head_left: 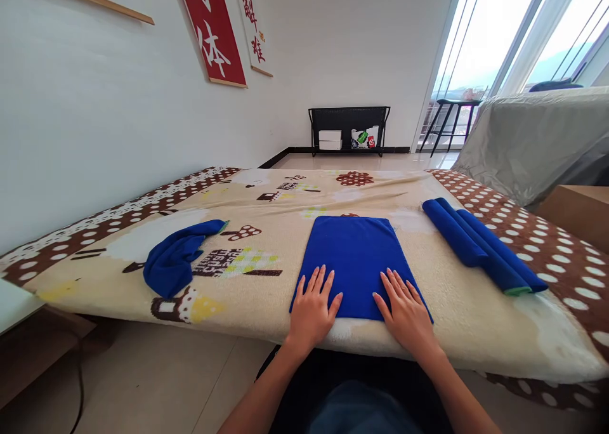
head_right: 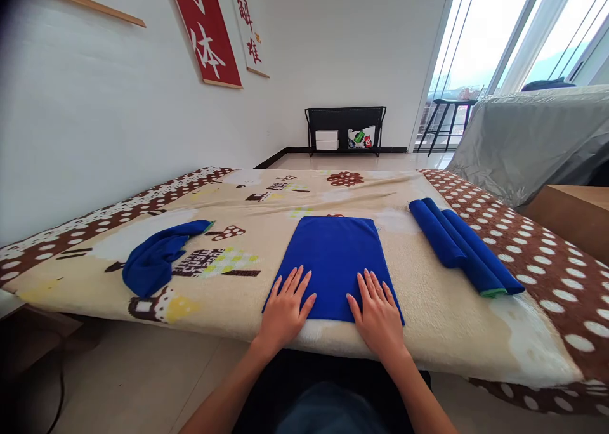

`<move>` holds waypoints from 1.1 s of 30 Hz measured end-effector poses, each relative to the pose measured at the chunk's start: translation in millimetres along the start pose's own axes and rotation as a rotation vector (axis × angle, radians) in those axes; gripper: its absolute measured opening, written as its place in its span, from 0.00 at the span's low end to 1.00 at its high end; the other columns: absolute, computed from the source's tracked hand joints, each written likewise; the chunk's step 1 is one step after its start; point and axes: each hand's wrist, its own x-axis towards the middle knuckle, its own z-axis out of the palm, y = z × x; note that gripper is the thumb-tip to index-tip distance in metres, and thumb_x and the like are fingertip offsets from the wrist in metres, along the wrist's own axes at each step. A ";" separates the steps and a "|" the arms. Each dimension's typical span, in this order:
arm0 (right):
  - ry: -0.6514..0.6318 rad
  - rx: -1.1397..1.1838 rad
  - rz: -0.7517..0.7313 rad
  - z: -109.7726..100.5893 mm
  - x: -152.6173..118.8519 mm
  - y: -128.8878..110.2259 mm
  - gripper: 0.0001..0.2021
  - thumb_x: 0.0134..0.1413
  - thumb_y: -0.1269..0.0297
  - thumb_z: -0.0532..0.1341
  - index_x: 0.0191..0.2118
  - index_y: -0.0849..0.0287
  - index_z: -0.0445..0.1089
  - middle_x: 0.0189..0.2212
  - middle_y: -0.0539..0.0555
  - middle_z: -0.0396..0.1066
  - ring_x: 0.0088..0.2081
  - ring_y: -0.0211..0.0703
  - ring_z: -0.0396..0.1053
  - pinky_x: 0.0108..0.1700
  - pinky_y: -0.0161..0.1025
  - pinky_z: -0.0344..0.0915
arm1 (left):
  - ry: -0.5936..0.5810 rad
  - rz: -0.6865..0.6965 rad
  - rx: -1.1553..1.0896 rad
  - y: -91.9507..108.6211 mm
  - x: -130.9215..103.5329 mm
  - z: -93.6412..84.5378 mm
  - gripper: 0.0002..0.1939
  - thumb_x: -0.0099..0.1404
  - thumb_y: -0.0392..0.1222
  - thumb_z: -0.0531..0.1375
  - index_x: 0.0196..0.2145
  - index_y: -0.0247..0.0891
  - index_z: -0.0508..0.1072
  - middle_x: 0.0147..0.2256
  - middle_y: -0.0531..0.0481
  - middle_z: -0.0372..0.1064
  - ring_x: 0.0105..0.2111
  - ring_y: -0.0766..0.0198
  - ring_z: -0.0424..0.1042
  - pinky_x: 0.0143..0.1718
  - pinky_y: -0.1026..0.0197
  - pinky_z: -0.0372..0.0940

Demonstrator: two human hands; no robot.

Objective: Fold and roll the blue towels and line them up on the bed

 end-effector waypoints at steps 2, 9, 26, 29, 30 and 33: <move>0.026 -0.015 0.006 -1.6 -13.2 9.5 0.31 0.67 0.47 0.47 0.69 0.57 0.52 0.66 0.57 0.54 0.67 0.51 0.53 0.67 0.54 0.50 | 0.017 -0.017 0.018 -6.1 -11.6 -1.7 0.29 0.73 0.52 0.48 0.68 0.45 0.54 0.68 0.44 0.50 0.67 0.49 0.51 0.66 0.40 0.48; -0.018 -0.034 0.023 -16.6 -19.3 31.7 0.26 0.68 0.49 0.46 0.62 0.56 0.64 0.61 0.57 0.64 0.63 0.51 0.61 0.66 0.57 0.50 | -0.066 0.004 0.018 -26.0 -16.3 -25.0 0.23 0.73 0.48 0.50 0.62 0.40 0.66 0.61 0.40 0.64 0.62 0.50 0.62 0.64 0.41 0.52; -0.397 0.128 -0.163 73.3 199.8 19.4 0.29 0.69 0.55 0.42 0.70 0.62 0.49 0.70 0.56 0.44 0.71 0.42 0.39 0.70 0.45 0.41 | -0.363 0.150 -0.035 -53.3 207.1 73.2 0.30 0.73 0.47 0.44 0.69 0.33 0.51 0.70 0.42 0.42 0.70 0.57 0.42 0.68 0.48 0.41; -0.396 0.104 -0.121 80.6 215.5 34.0 0.30 0.69 0.52 0.41 0.70 0.59 0.49 0.70 0.54 0.44 0.71 0.42 0.39 0.70 0.45 0.40 | -0.346 0.098 -0.004 -67.0 224.1 78.9 0.31 0.74 0.52 0.42 0.69 0.37 0.52 0.70 0.45 0.43 0.70 0.58 0.42 0.69 0.48 0.40; -0.394 0.092 -0.095 82.3 219.1 41.5 0.30 0.69 0.50 0.41 0.70 0.58 0.49 0.70 0.54 0.44 0.71 0.42 0.38 0.70 0.46 0.40 | -0.334 0.063 0.010 -73.0 228.2 79.9 0.31 0.73 0.54 0.42 0.69 0.37 0.51 0.70 0.45 0.43 0.70 0.57 0.42 0.68 0.47 0.40; -0.387 0.051 0.010 84.8 222.3 71.7 0.32 0.68 0.48 0.39 0.70 0.59 0.48 0.70 0.55 0.43 0.71 0.43 0.39 0.70 0.47 0.38 | -0.295 -0.071 0.055 -93.6 233.4 81.1 0.34 0.73 0.58 0.39 0.69 0.35 0.51 0.70 0.41 0.43 0.70 0.53 0.42 0.68 0.44 0.41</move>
